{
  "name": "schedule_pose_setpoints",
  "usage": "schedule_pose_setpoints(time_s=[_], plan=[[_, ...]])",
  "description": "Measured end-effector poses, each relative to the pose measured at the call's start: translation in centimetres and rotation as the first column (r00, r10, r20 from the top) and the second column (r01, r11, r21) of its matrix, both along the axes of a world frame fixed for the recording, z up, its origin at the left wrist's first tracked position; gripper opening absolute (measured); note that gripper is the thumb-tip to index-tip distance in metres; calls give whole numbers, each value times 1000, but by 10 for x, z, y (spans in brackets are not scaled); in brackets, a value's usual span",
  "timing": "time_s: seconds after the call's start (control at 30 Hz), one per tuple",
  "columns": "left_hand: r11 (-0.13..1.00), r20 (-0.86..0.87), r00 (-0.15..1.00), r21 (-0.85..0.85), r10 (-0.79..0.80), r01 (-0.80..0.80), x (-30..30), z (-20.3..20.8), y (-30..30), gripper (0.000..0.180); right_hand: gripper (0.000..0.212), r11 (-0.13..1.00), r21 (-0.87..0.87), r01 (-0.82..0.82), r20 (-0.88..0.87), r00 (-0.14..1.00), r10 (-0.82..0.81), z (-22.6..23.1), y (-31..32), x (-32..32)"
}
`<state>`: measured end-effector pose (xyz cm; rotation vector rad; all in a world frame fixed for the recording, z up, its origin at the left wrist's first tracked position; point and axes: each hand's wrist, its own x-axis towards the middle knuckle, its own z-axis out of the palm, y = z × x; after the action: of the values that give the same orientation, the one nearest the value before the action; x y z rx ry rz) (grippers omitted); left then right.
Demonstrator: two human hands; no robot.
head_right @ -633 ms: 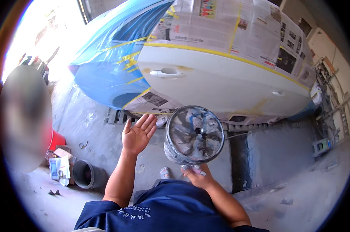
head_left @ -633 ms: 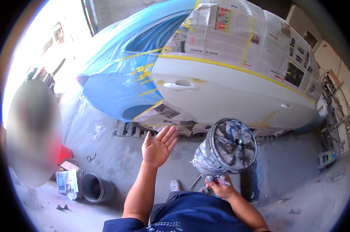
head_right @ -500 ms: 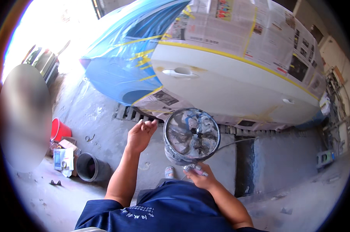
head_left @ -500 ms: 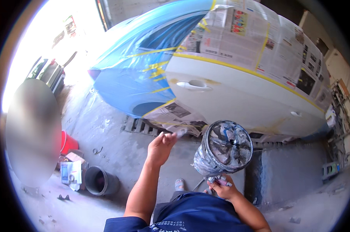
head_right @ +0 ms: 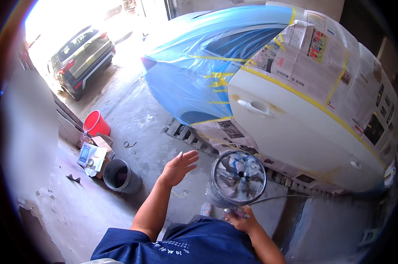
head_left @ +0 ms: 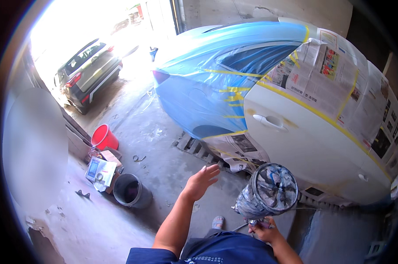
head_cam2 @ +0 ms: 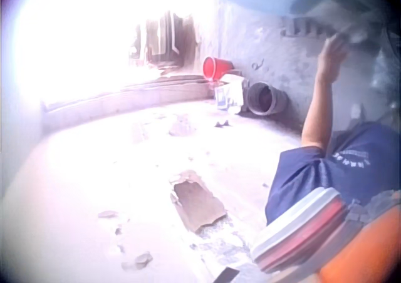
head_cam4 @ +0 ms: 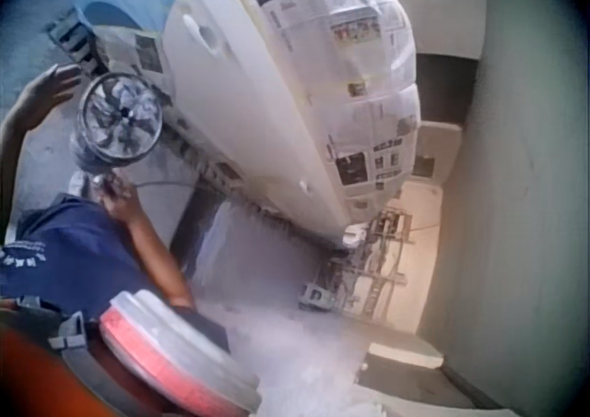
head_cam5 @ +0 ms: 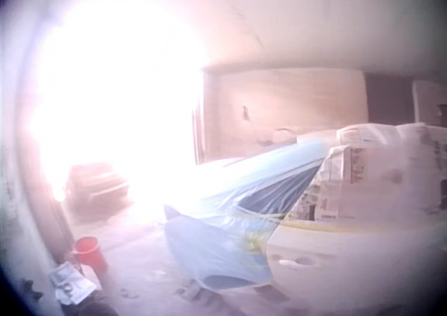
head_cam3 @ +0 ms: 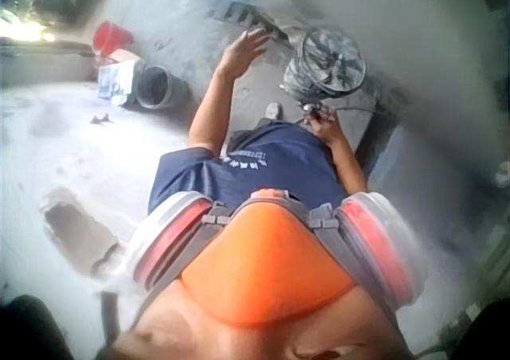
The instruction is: The person prepares a white car for painting by wiping the side door panel with their hand to remove dust or residue. They use a spray gun to apply a light coat of paint to the door panel, moving the gun in smooth, even strokes. The person also adjusts the spray gun and checks the surface of the car.
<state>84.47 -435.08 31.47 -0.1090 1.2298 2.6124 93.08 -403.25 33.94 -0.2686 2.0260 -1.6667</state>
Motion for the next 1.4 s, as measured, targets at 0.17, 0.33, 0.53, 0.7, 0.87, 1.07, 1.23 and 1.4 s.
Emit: schedule_pose_setpoints(time_s=[0.17, 0.33, 0.53, 0.7, 0.87, 1.07, 1.23, 1.4], plan=[[999, 77, 997, 35, 25, -28, 3, -1, -2, 66, 13, 1000, 10, -15, -19, 1000, 15, -1, -3, -7], [942, 47, 963, -224, 267, -250, -5, -33, -2, 33, 9, 998, -22, 60, -50, 997, -61, 14, -9, -9], [970, 149, 962, -121, 227, -210, -7, -35, 43, 22, 18, 959, -15, 283, -145, 948, -283, 5, -3, -23], [960, 60, 998, -280, 12, 6, 10, -33, 84, 24, 24, 906, -117, 406, -166, 892, -421, 14, -1, -36], [913, -2, 951, -281, -309, 296, 27, -20, 132, 40, 24, 839, -195, 508, -184, 821, -540, 32, 3, -40], [800, -241, 763, -224, -600, 557, 56, -4, 190, 64, 26, 811, -189, 554, -162, 797, -582, 53, 13, -46], [729, -301, 690, -481, -659, 486, 59, -15, 221, 71, 28, 784, -240, 572, -166, 772, -614, 80, 24, -52], [751, -324, 778, -604, -539, 269, 68, -3, 251, 52, 32, 744, -284, 605, -189, 725, -662, 109, 33, -51]])
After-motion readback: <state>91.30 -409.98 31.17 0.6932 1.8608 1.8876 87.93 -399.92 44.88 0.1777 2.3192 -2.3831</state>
